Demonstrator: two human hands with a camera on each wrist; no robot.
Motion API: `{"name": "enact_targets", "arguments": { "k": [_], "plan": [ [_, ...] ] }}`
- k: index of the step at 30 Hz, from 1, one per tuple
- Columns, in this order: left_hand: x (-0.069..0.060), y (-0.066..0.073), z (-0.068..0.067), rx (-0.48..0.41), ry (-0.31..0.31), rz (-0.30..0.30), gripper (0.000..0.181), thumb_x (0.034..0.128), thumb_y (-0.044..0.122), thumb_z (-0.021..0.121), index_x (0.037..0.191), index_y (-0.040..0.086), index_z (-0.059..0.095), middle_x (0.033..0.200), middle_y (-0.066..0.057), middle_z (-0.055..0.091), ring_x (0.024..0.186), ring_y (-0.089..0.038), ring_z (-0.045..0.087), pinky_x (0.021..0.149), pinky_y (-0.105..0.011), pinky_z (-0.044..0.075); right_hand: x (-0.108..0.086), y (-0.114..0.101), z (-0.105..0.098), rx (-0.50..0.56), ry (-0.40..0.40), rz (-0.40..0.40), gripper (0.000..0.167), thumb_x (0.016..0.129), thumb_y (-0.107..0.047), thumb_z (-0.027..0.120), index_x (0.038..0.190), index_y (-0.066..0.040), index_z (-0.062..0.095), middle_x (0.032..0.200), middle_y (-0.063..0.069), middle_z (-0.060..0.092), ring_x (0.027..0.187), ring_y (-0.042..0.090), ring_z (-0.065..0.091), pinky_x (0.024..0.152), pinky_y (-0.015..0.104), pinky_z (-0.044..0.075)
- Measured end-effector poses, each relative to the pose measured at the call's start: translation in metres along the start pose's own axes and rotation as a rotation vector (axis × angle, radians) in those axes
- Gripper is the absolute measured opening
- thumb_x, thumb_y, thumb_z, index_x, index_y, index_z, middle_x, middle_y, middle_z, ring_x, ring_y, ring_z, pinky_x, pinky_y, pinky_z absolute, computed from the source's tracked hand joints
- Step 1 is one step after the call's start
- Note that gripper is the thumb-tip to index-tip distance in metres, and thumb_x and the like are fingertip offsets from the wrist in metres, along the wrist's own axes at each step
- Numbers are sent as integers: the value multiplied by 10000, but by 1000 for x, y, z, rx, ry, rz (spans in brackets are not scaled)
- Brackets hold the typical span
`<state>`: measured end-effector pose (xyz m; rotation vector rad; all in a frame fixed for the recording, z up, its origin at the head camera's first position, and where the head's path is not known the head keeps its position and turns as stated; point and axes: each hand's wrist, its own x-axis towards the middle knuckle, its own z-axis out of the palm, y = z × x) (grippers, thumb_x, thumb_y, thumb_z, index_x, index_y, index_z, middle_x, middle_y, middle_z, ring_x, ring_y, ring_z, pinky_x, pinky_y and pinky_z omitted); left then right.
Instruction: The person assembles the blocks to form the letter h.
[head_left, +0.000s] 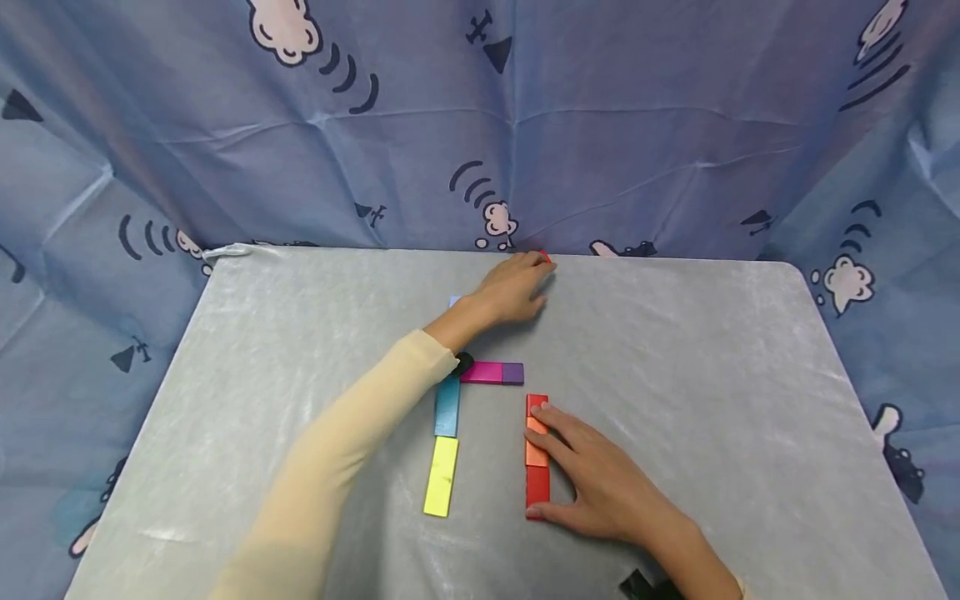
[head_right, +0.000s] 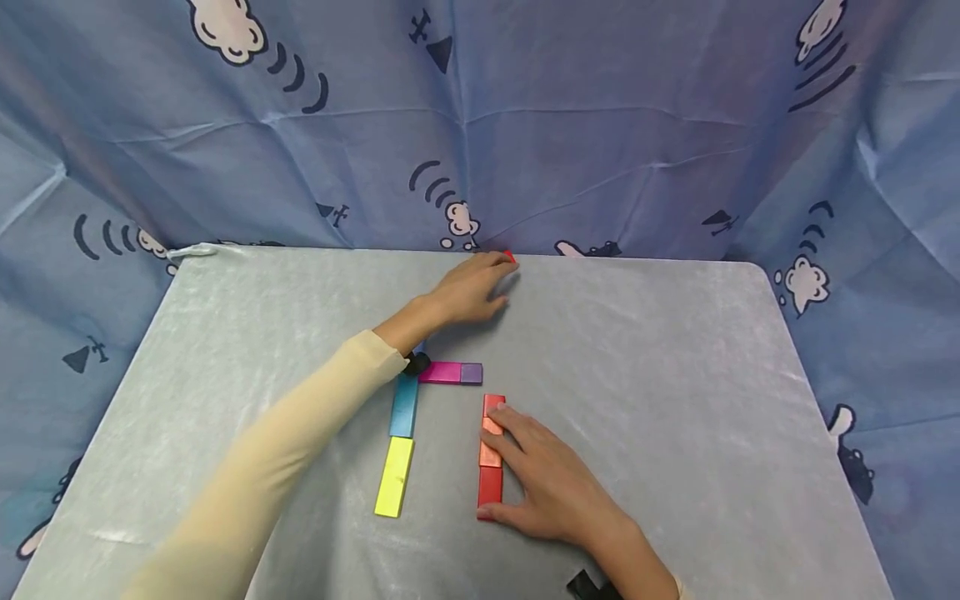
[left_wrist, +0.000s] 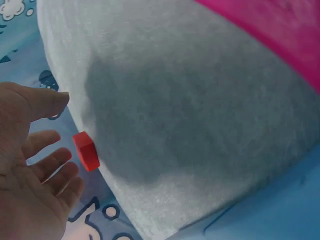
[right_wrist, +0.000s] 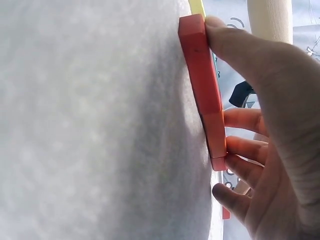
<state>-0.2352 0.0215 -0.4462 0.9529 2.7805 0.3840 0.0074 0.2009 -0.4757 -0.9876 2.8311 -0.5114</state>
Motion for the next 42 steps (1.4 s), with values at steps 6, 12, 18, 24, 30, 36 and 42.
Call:
{"name": "enact_targets", "arguments": {
  "k": [6,12,18,24,30,36,42],
  "plan": [
    [2,1,1,18,1,-7,627,1051,273,651,1605,69,441,1629,-121,453,1530,-269,423,1314,-397,343,-1,0,1,-10,48,-30,964,780,-733,814,1526,-171,574,1626,48,484,1456,235,525,1171,447,526],
    [5,2,1,46,-24,-15,632,1061,296,630,1616,74,426,1662,-128,426,1570,-284,375,1334,-417,314,-1,1,1,4,34,-25,956,783,-722,819,1529,-177,573,1633,44,476,1461,237,521,1178,453,523],
    [6,1,5,76,-58,-30,614,1069,333,612,1601,77,444,1675,-116,415,1593,-287,351,1339,-437,309,-2,1,3,2,49,-34,949,782,-714,827,1523,-177,578,1628,47,480,1451,239,532,1166,454,529],
    [8,0,8,81,-57,-30,590,1062,326,627,1576,83,471,1631,-105,449,1552,-285,412,1297,-440,373,-2,0,2,15,26,-17,953,793,-719,812,1542,-187,559,1650,36,456,1470,231,516,1186,453,517],
    [10,-2,9,87,-37,-28,596,1047,301,648,1567,62,480,1568,-122,484,1470,-288,488,1251,-426,421,-2,0,2,24,5,-10,945,799,-722,805,1540,-188,564,1648,38,454,1466,228,515,1189,453,518],
    [10,-5,10,78,-52,-36,583,1053,246,620,1595,111,454,1671,-152,406,1548,-315,400,1302,-449,367,-1,-2,2,35,-20,11,961,802,-744,786,1561,-206,543,1660,18,438,1479,218,498,1202,448,509],
    [11,-6,8,80,-20,-21,556,1042,214,627,1575,140,490,1601,-133,479,1488,-301,443,1252,-457,419,-2,-1,1,14,-12,4,960,807,-748,779,1561,-204,541,1655,19,441,1477,219,495,1201,441,511]
  ]
}}
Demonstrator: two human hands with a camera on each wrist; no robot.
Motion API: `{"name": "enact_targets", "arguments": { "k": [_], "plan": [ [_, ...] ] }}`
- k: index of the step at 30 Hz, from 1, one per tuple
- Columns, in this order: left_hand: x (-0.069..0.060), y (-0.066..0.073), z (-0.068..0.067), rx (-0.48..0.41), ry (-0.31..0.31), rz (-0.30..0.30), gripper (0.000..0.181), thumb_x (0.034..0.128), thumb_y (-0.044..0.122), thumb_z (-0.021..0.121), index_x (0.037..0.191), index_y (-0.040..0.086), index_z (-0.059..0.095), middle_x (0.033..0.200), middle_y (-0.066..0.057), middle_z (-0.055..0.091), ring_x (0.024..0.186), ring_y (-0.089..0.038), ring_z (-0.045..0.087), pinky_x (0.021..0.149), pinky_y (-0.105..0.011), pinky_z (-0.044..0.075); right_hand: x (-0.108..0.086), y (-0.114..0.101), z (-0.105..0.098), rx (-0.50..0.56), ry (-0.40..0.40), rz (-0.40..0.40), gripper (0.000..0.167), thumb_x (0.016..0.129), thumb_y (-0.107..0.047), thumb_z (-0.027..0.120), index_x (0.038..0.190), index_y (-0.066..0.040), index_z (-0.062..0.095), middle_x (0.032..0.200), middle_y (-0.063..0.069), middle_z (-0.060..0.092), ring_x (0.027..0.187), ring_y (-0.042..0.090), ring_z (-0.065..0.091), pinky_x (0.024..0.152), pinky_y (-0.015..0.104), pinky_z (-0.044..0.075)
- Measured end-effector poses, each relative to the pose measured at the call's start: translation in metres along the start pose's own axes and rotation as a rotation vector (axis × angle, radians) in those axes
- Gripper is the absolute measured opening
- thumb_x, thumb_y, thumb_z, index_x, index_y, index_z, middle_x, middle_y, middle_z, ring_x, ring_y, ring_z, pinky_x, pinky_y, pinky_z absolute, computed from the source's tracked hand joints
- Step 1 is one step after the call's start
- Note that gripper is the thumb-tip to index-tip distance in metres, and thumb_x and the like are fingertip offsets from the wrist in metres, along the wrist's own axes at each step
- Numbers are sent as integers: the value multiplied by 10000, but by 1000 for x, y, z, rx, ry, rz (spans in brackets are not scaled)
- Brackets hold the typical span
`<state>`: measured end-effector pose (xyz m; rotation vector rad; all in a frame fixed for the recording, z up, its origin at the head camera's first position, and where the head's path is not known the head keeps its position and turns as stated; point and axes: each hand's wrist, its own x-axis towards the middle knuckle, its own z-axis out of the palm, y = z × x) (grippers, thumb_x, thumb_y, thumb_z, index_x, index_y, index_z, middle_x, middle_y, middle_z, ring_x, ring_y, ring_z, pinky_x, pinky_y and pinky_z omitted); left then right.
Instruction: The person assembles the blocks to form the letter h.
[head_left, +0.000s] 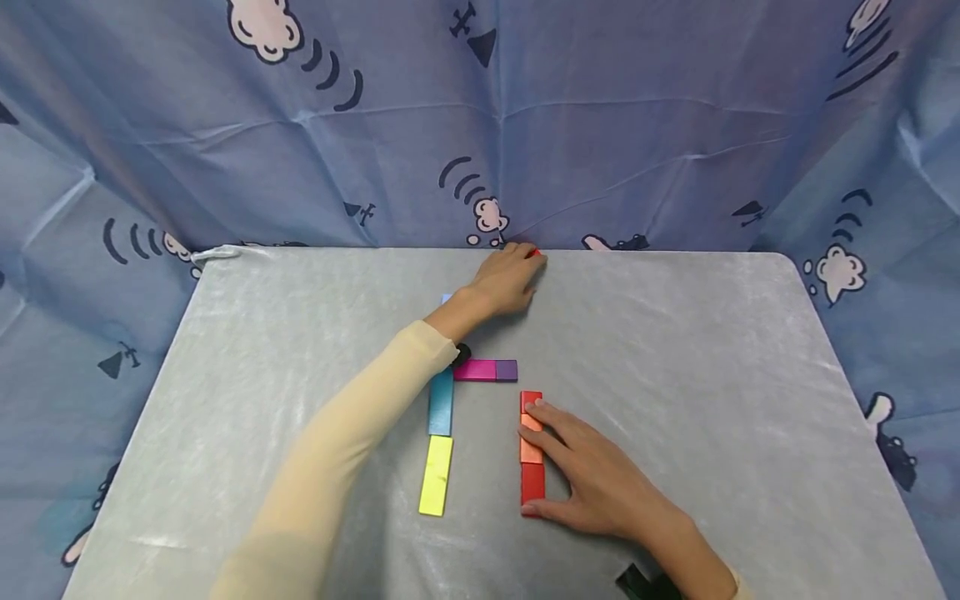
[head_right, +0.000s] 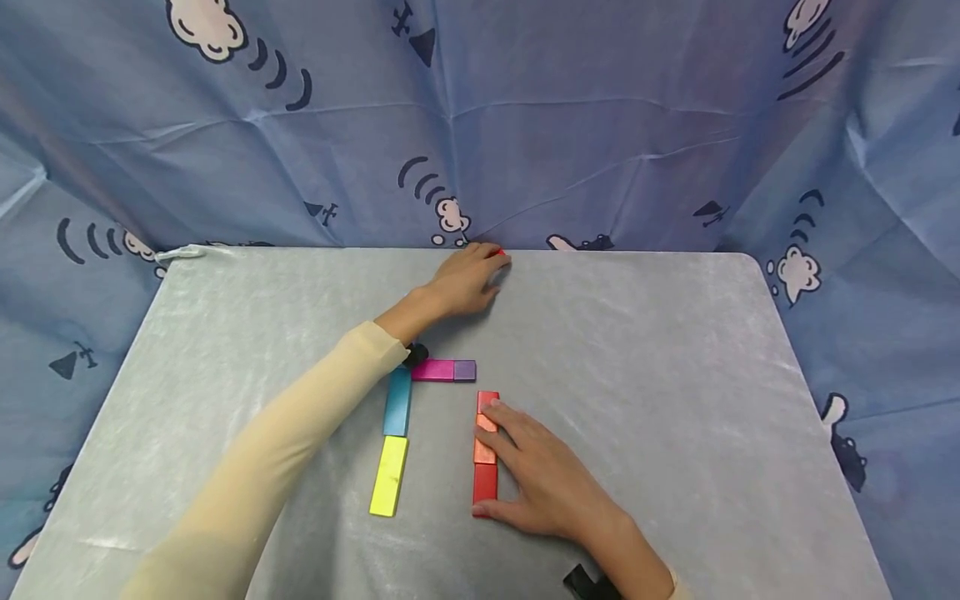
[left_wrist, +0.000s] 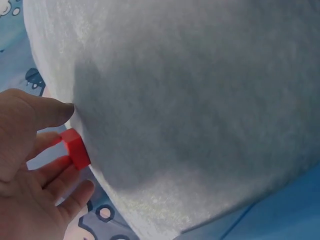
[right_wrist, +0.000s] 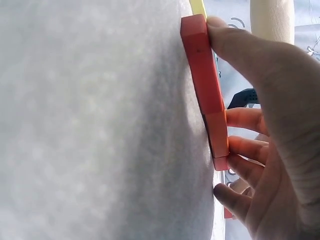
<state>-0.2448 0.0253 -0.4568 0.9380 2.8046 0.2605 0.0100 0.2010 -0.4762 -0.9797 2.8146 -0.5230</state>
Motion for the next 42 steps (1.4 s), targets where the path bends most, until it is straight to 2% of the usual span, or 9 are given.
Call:
{"name": "enact_targets", "arguments": {
  "k": [5,10,12,17,20,23,29,36,42],
  "plan": [
    [-2,0,0,-4,7,11,504,1038,201,633,1528,132,540,1437,-122,529,1318,-282,526,1124,-425,499,1,-1,-1,6,-15,10,958,807,-744,781,1564,-210,539,1657,19,439,1470,229,498,1209,456,503],
    [-4,0,0,18,-2,11,376,1062,188,582,1423,93,624,1546,-125,489,1398,-309,542,1153,-439,517,1,-1,-1,6,-24,18,962,805,-749,779,1565,-211,537,1661,24,436,1486,238,489,1220,463,491],
    [-5,-1,-1,28,-4,11,335,1066,174,570,1381,86,646,1534,-111,523,1401,-312,555,1152,-450,522,1,-1,-1,2,-29,21,962,808,-752,774,1568,-213,532,1663,24,434,1492,235,484,1223,459,488],
    [-12,-4,-4,5,-32,14,321,1040,136,615,1354,86,660,1288,-111,644,1208,-285,620,1039,-422,553,2,-2,0,-1,-33,19,960,815,-749,770,1572,-210,529,1666,26,433,1502,232,475,1229,456,483],
    [-16,-5,-5,-31,-50,7,353,1022,125,642,1374,99,659,1231,-120,657,1117,-270,632,977,-400,565,3,-2,1,6,-31,12,957,819,-740,772,1573,-204,526,1668,31,432,1508,238,472,1232,460,478],
    [-19,-6,-7,-54,-61,16,375,1011,118,661,1386,104,659,1247,-131,654,1102,-275,645,969,-401,575,3,-1,1,3,-25,7,954,821,-737,773,1570,-197,530,1664,37,437,1504,242,476,1230,459,480],
    [-21,-3,-8,-73,-80,71,466,1006,102,661,1469,146,628,1371,-118,630,1188,-262,653,1036,-378,582,3,0,1,9,-25,8,953,823,-735,773,1571,-197,528,1671,35,427,1513,244,469,1230,460,480],
    [-25,-1,-7,-72,-102,106,269,986,63,657,1241,106,732,1275,-82,639,1025,-226,638,917,-356,571,2,-1,1,15,-36,14,953,828,-740,765,1576,-202,522,1672,25,422,1519,244,465,1229,457,482],
    [-27,0,-4,-69,-88,130,251,1008,125,678,1253,114,728,1189,-74,663,994,-209,613,913,-354,553,1,-2,0,4,-38,28,970,819,-748,766,1581,-204,513,1675,25,421,1513,243,471,1223,459,488]
  ]
}}
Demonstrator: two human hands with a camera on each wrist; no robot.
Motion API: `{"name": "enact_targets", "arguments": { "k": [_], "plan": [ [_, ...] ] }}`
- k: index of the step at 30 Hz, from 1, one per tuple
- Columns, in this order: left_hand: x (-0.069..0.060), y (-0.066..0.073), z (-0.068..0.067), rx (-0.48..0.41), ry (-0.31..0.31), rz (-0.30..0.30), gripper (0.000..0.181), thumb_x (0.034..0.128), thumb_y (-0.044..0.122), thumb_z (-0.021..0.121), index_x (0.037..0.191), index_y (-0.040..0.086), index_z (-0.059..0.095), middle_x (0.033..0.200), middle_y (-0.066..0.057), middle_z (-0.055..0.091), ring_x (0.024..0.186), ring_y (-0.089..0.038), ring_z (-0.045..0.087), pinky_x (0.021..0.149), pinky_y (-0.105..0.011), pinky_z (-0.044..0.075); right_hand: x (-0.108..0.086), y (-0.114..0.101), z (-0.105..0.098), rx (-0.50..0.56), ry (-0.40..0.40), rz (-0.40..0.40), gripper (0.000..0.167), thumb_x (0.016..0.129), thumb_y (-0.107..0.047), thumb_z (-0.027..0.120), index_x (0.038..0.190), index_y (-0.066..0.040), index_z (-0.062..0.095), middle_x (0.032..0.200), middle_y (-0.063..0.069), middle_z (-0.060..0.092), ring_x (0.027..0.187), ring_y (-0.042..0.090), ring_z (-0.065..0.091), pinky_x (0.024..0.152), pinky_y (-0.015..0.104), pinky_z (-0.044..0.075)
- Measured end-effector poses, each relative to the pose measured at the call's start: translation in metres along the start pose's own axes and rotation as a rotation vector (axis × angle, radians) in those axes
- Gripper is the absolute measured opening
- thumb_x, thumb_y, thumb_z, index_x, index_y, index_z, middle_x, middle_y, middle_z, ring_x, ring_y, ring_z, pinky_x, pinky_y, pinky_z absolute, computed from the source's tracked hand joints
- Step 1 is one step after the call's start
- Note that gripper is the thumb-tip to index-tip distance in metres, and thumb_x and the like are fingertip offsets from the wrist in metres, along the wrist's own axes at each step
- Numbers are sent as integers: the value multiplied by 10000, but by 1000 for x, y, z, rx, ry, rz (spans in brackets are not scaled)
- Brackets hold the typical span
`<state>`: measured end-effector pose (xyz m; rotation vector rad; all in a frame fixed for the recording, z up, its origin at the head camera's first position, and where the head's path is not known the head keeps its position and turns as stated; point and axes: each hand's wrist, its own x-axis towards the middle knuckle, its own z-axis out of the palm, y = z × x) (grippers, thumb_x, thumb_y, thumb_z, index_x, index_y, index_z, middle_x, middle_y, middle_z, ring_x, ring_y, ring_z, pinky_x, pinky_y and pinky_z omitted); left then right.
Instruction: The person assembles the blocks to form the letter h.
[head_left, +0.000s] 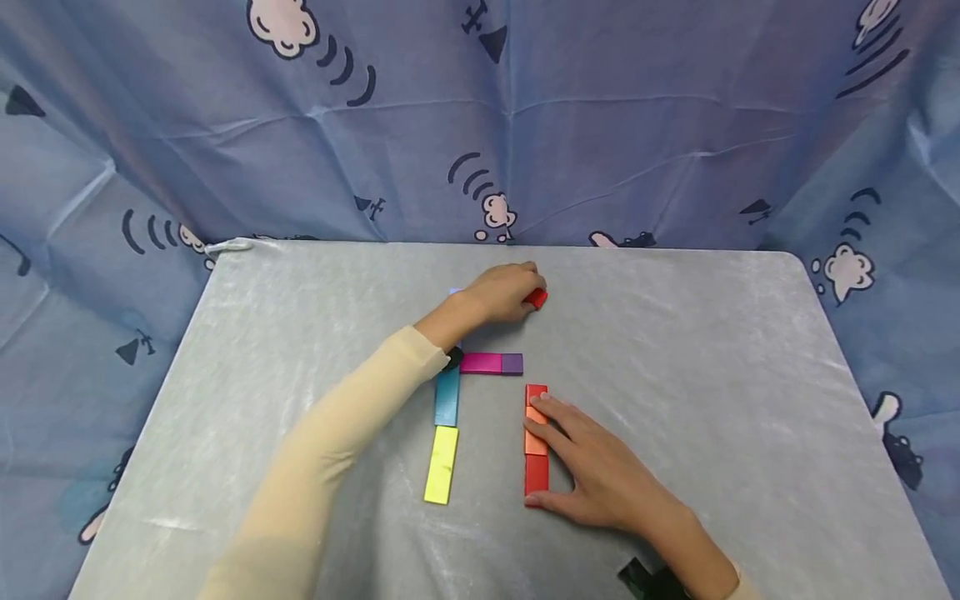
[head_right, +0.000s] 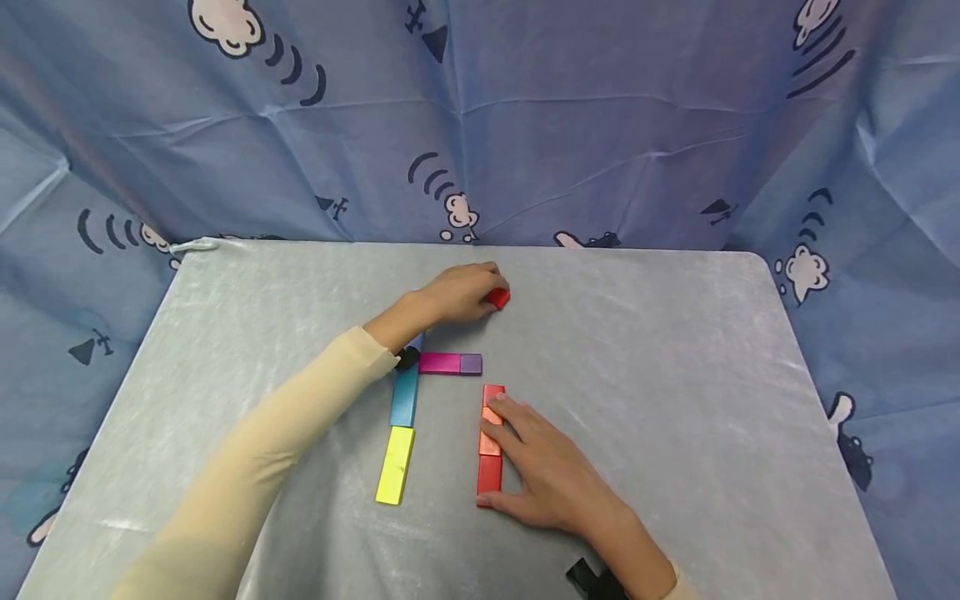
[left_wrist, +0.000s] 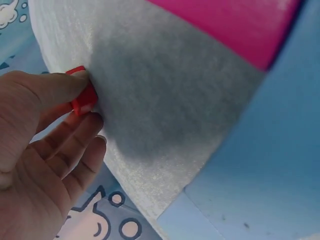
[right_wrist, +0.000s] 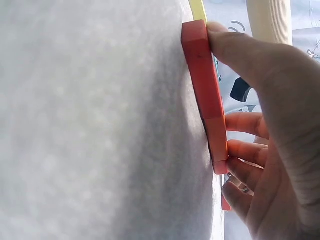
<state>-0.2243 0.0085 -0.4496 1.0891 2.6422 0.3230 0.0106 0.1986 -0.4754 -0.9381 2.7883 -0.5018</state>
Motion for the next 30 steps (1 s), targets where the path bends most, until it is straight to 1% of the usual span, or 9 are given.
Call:
{"name": "enact_targets", "arguments": {
  "k": [4,7,11,16,19,23,26,30],
  "plan": [
    [-4,2,1,12,0,0,255,1012,184,693,1261,138,721,1149,-61,667,1002,-201,614,902,-355,551,0,-1,-1,-4,1,-2,969,819,-745,769,1579,-200,517,1673,28,423,1509,247,474,1224,465,486],
    [-7,5,0,13,-10,-6,247,1013,255,704,1226,133,723,1118,-56,665,984,-194,608,882,-349,542,0,-1,-1,-1,2,-2,969,816,-744,772,1576,-198,520,1671,30,426,1506,250,477,1225,473,484],
    [-11,11,-1,2,-24,-7,251,1012,293,702,1188,116,729,1080,-55,660,950,-186,591,849,-329,523,0,-1,-1,1,1,4,980,809,-752,772,1578,-199,519,1669,31,428,1500,249,482,1225,479,484],
    [-19,17,1,-40,-34,12,286,1022,299,684,1243,124,728,1087,-40,669,939,-165,583,799,-288,492,0,-1,-1,2,1,6,981,810,-747,776,1580,-197,515,1669,32,424,1497,253,483,1222,478,487],
    [-26,21,5,-69,-41,32,320,1024,306,678,1294,140,723,1136,-32,690,961,-163,604,822,-283,518,0,-1,0,3,12,-1,976,812,-738,781,1576,-192,518,1667,35,425,1496,253,484,1220,479,489],
    [-36,27,8,-65,-41,56,333,1023,318,685,1330,194,722,1180,-27,706,988,-163,632,876,-300,560,0,1,1,-2,58,-36,968,813,-727,790,1561,-170,532,1656,54,441,1482,259,498,1207,476,499],
    [-43,33,11,-46,-39,72,309,1021,322,687,1309,220,740,1172,-26,716,992,-165,652,878,-307,578,0,2,2,-4,84,-62,961,818,-723,787,1551,-152,541,1651,70,448,1475,272,508,1195,481,509],
    [-51,44,15,-20,-36,88,281,1020,322,681,1268,214,758,1152,-29,726,983,-176,673,858,-329,591,-1,3,0,4,91,-74,953,828,-717,781,1546,-137,544,1652,80,447,1474,285,512,1188,494,513]
  ]
}}
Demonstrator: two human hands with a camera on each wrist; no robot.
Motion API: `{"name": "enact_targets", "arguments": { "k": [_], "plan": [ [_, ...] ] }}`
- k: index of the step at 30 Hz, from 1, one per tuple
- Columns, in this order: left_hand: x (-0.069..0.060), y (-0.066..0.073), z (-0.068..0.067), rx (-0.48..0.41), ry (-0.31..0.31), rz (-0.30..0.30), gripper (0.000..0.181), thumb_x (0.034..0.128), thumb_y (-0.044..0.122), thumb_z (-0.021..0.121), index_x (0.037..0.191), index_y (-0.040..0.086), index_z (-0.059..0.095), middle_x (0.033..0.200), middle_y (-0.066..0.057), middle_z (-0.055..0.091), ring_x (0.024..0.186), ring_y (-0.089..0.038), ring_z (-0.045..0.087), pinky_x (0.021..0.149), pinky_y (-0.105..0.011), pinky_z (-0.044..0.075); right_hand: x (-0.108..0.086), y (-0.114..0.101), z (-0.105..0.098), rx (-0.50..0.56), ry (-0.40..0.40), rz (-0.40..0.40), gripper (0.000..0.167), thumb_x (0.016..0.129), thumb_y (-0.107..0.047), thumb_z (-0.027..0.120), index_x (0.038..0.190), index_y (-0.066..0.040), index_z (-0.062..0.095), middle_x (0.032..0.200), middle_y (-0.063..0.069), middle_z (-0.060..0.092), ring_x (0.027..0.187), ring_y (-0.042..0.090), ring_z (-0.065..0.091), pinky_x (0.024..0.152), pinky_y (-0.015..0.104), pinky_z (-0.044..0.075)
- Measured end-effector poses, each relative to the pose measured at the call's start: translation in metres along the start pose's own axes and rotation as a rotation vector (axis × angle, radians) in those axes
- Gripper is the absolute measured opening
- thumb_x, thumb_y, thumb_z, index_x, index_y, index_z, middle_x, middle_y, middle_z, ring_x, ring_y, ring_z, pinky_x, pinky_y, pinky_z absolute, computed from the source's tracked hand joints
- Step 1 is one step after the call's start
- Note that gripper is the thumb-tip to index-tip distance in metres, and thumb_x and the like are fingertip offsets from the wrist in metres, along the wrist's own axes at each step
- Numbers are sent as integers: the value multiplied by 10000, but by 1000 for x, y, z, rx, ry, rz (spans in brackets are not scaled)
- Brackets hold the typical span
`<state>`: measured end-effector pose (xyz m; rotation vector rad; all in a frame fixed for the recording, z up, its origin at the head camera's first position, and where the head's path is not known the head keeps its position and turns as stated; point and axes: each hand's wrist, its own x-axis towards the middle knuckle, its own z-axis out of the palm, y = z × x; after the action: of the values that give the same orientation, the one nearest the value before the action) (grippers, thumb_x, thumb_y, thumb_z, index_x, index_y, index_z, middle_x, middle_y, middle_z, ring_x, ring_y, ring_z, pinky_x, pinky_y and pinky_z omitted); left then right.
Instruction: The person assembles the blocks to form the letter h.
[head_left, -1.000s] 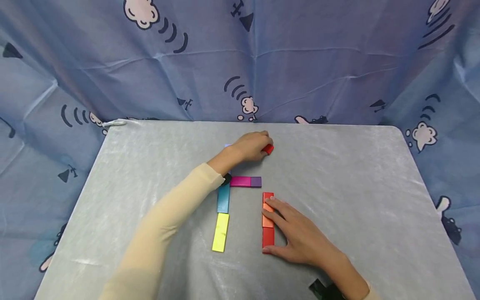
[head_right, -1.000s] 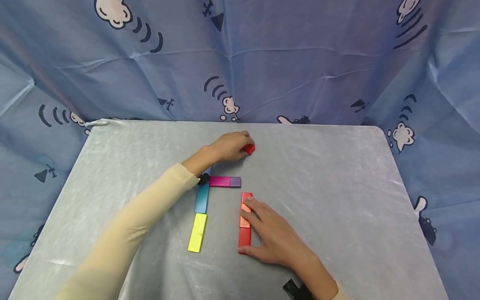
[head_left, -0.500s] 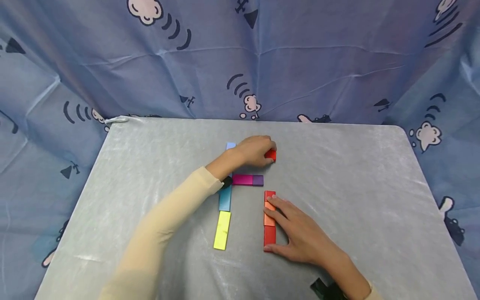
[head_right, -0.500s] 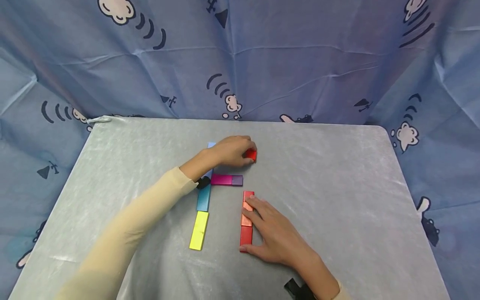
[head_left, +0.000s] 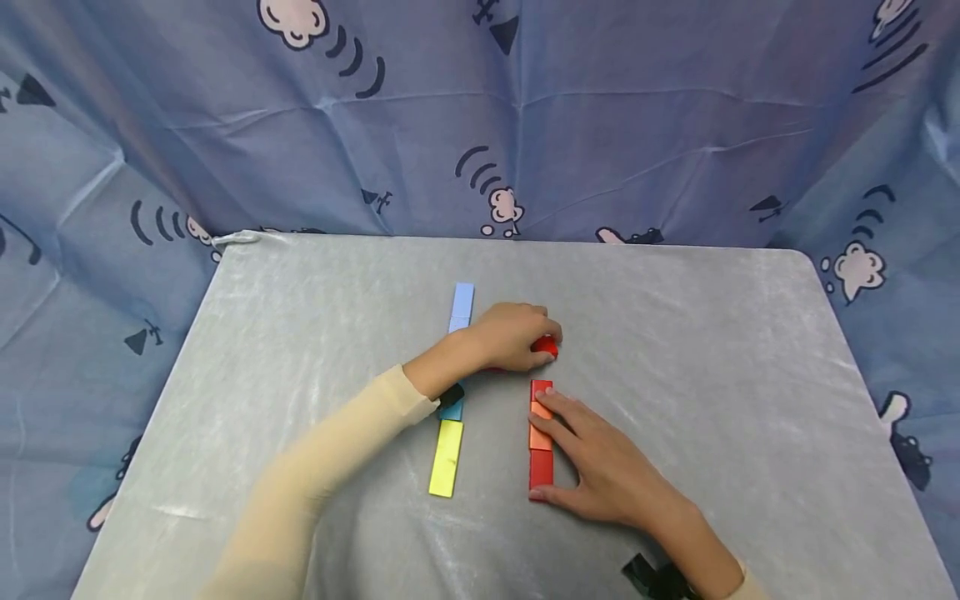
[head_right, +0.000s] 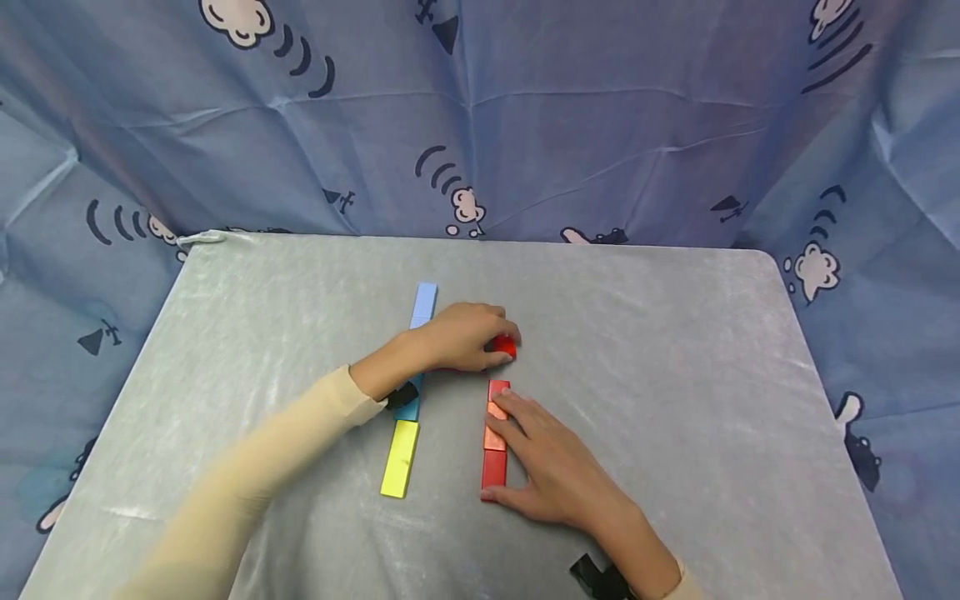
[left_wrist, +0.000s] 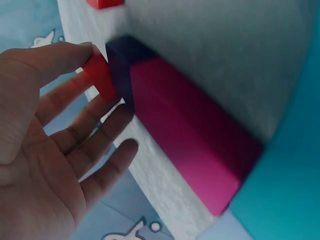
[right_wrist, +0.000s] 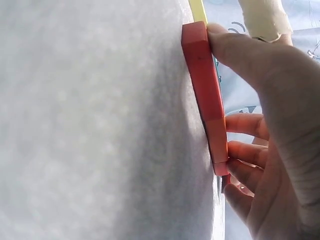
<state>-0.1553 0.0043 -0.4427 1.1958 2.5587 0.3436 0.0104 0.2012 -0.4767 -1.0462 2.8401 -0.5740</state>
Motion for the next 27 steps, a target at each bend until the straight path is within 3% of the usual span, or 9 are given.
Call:
{"name": "enact_targets", "arguments": {
  "k": [6,16,20,27],
  "plan": [
    [-2,7,6,57,38,-16,282,1009,337,696,1253,212,761,1120,-7,722,951,-155,658,814,-304,572,2,3,-2,-9,6,2,969,816,-720,790,1550,-138,542,1652,74,450,1476,271,509,1192,486,511],
    [-16,12,9,97,0,-8,314,982,320,688,1258,181,741,1055,5,676,915,-147,603,765,-291,520,0,1,1,-3,-6,3,968,821,-721,786,1559,-146,536,1667,48,436,1501,255,494,1215,465,489],
    [-20,14,9,92,-29,6,335,955,244,667,1278,175,721,1066,12,658,929,-147,583,782,-299,508,-3,1,1,4,-11,9,978,818,-729,783,1563,-148,531,1664,47,442,1495,257,502,1202,471,502],
    [-22,15,10,76,11,-5,359,941,126,641,1287,176,723,1091,9,672,952,-158,593,845,-320,535,0,1,2,-5,-7,20,976,809,-728,792,1563,-166,533,1664,36,442,1500,231,492,1223,466,480]
  ]
}}
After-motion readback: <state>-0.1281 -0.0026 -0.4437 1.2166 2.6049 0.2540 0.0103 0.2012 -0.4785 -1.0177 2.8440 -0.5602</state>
